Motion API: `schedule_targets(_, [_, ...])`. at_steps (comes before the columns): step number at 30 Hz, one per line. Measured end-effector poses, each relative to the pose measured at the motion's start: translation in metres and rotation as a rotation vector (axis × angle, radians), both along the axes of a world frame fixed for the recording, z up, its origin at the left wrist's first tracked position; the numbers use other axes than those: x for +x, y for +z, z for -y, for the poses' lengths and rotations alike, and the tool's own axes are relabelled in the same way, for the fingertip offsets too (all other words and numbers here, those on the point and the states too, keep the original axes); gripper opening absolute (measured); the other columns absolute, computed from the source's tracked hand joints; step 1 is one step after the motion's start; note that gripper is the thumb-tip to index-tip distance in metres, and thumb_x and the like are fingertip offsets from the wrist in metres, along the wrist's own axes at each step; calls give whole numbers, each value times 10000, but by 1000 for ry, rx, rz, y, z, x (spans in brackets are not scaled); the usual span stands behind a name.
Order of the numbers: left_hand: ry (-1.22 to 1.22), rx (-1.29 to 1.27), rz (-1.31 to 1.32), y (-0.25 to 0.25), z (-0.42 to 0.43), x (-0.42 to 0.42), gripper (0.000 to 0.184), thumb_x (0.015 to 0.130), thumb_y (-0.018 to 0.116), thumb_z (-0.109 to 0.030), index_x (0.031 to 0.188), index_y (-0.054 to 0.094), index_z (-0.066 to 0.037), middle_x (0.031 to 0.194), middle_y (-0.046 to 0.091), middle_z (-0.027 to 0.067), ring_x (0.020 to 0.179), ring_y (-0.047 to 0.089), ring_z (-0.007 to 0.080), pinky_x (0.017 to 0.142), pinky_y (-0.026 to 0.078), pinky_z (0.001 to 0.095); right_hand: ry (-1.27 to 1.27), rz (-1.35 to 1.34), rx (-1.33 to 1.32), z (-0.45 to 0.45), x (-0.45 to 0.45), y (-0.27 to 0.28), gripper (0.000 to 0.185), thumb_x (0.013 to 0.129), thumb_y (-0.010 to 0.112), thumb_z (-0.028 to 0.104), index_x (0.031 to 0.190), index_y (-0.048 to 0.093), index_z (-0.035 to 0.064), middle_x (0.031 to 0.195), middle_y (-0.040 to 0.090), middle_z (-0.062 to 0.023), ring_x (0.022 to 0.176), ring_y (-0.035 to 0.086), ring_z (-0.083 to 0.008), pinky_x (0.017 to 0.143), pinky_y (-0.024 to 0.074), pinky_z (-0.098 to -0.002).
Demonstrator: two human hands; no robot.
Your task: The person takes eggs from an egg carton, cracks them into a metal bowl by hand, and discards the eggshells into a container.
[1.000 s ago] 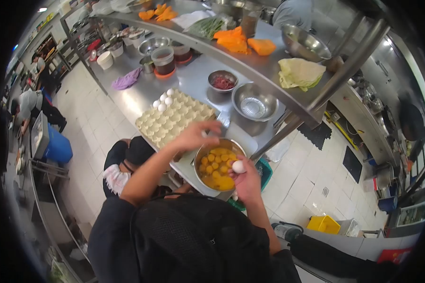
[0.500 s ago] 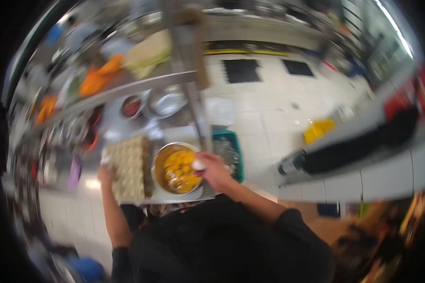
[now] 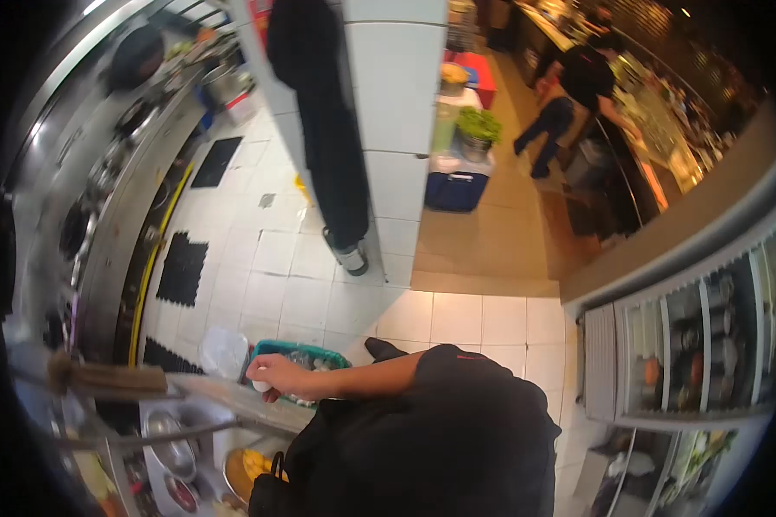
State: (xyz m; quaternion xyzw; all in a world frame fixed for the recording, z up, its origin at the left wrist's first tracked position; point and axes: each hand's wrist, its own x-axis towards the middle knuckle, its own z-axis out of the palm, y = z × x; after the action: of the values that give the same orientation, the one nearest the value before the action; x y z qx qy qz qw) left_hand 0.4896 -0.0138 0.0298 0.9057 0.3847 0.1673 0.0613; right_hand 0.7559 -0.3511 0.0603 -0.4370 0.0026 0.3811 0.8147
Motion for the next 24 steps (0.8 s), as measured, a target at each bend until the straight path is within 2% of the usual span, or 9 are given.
schedule_targets(5, [-467, -266, -122, -38, 92, 184, 772, 764, 820, -460, 1369, 569, -51, 1227, 663, 213, 1128, 650, 349, 902, 529, 458, -75, 14, 46, 30, 50, -13, 238, 1013, 627, 313, 1086, 597, 88, 827, 632, -57, 619, 652, -158, 554, 556, -288])
schedule_targets(11, [-782, -447, -346, -102, 192, 343, 785, 769, 819, -473, 1384, 562, -58, 1247, 657, 219, 1144, 646, 341, 921, 525, 450, -138, 65, -24, 99, 97, -12, 301, 1022, 596, 317, 1153, 592, 46, 908, 632, -73, 648, 657, -147, 584, 565, -292])
schedule_targets(15, [-839, -516, -468, -144, 232, 407, 793, 773, 819, -482, 1393, 557, -63, 1260, 653, 223, 1154, 643, 336, 933, 522, 444, -271, -72, -64, 153, 111, -30, 316, 1020, 605, 316, 1173, 592, 40, 975, 627, -81, 674, 664, -159, 601, 567, -293])
schedule_targets(18, [-808, -559, -524, -172, 240, 431, 800, 776, 819, -489, 1401, 553, -67, 1270, 650, 227, 1163, 640, 332, 943, 520, 440, -473, -185, -115, 189, 116, -44, 307, 1022, 613, 307, 1181, 593, 45, 1079, 605, -74, 710, 670, -180, 634, 570, -295])
schedule_targets(24, [-619, -698, -595, -228, 171, 417, 813, 781, 819, -502, 1416, 545, -74, 1289, 643, 233, 1179, 636, 324, 962, 516, 432, -589, -221, -125, 216, 125, -63, 302, 1025, 610, 306, 1184, 594, 50, 1095, 603, -66, 723, 667, -166, 638, 562, -295])
